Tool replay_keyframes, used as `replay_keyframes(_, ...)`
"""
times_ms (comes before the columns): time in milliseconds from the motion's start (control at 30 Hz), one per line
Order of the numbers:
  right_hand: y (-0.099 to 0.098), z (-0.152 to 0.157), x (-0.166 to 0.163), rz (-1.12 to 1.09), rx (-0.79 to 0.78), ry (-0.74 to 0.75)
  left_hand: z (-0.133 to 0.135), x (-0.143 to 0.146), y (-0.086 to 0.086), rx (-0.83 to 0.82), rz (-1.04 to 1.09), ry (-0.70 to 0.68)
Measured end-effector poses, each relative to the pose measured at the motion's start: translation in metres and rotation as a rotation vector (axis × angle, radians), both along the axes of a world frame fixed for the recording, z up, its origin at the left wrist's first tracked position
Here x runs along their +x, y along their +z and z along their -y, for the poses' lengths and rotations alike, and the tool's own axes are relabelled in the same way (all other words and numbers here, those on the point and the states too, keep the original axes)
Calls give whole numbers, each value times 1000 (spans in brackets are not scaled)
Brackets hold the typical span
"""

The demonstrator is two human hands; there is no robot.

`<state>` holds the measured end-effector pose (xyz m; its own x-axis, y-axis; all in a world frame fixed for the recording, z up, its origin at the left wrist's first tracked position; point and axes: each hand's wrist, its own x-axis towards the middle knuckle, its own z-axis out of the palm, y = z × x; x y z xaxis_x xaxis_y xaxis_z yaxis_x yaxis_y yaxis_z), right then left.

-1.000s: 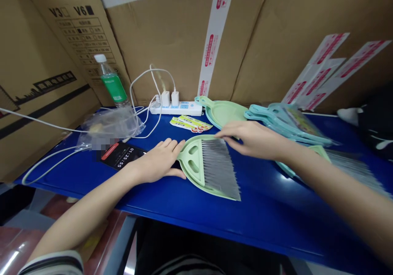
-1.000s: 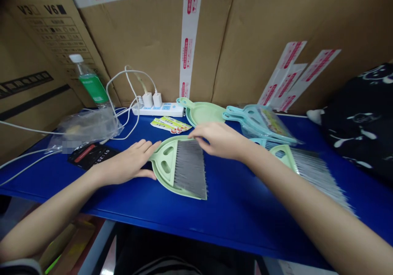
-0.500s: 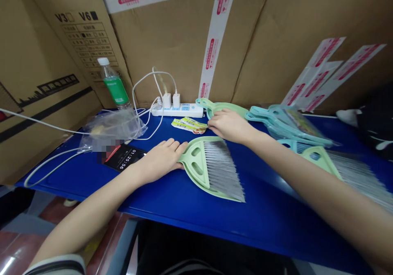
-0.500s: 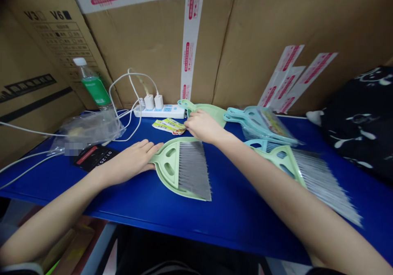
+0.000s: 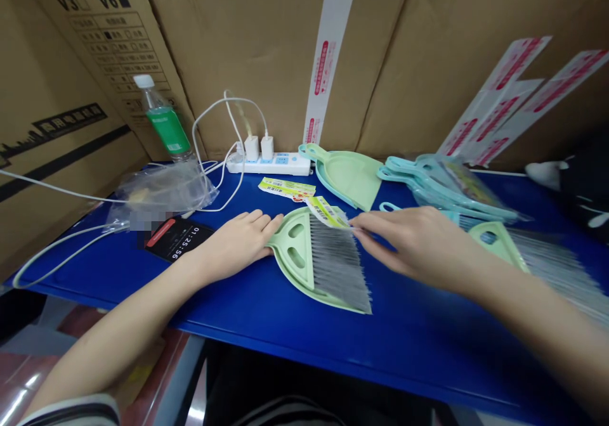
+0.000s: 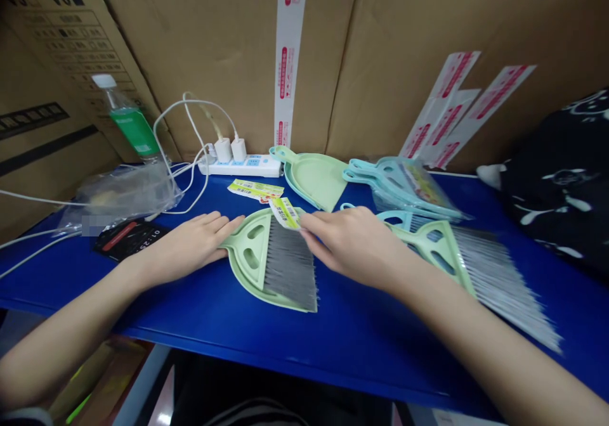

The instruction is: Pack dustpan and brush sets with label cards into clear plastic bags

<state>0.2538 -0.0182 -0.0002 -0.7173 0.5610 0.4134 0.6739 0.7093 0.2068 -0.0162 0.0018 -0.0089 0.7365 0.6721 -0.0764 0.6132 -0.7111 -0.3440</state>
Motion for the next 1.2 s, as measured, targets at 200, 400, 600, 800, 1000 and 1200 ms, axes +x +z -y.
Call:
replay_keyframes(200, -5, 12, -2, -23, -156, 14, -2, -2, -3, 16, -20, -18)
replay_keyframes(400, 1, 10, 1, -140, -389, 84, -5, -4, -5, 20, 1, -33)
replay_keyframes(600, -23, -7, 12, -87, -500, 64, -5, -5, -4, 8, -4, -44)
replay_keyframes(800, -28, -4, 13, 45, -604, 40, -6, -5, -4, 17, 24, -55)
replay_keyframes(1000, -22, 8, 5, 114, -386, 48, -5, -6, -4, 17, -6, -49)
replay_keyframes(1200, -24, 6, 0, 133, -180, 69, -4, -3, -1, 10, -26, -35)
